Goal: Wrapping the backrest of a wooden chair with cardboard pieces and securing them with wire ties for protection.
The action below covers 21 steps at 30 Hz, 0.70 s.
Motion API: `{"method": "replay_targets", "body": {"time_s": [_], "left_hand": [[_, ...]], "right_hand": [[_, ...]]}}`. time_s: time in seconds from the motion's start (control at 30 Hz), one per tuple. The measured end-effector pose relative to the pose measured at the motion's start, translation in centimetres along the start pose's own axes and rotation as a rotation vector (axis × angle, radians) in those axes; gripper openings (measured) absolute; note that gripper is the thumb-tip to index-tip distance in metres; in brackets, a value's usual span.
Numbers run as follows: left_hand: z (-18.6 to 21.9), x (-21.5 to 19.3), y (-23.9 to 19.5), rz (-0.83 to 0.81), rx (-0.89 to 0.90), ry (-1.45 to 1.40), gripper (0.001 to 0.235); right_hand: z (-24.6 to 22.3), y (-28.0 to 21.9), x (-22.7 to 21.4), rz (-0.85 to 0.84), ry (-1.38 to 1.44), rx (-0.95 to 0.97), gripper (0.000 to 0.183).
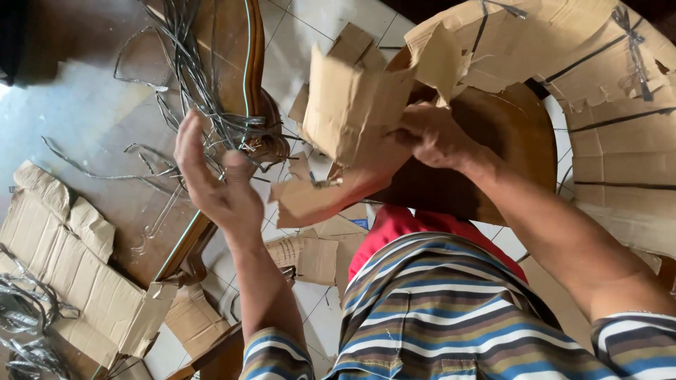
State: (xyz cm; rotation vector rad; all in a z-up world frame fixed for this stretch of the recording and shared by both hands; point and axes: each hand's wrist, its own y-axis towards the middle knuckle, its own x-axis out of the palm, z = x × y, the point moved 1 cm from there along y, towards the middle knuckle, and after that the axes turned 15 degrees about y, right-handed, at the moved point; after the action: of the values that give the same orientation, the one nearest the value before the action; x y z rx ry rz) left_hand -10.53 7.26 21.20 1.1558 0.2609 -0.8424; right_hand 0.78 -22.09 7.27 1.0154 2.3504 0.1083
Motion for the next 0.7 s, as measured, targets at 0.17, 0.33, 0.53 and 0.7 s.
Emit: {"method": "replay_targets", "body": {"time_s": [0.17, 0.33, 0.53, 0.7], "left_hand": [[-3.6, 3.4, -4.3, -0.107, -0.864, -0.437, 0.054], [-6.3, 5.2, -8.3, 0.099, -1.155, -0.586, 0.055], [-7.2, 8.4, -10.6, -0.091, -1.355, -0.776, 0.077], [-1.4, 13.1, -10.1, -0.612, -1.147, -1.056, 0.085]], "right_hand": [[-4.0, 0.8, -4.9, 0.091, 0.287, 0.133, 0.008], [-2.3, -0.9, -5.6, 0.207, 0.466, 0.207, 0.016], [0.7, -3.1, -7.8, 0.451, 0.55, 0.309, 0.018], [3.9, -5.1, -8.8, 0.689, 0.812, 0.297, 0.021]]}}
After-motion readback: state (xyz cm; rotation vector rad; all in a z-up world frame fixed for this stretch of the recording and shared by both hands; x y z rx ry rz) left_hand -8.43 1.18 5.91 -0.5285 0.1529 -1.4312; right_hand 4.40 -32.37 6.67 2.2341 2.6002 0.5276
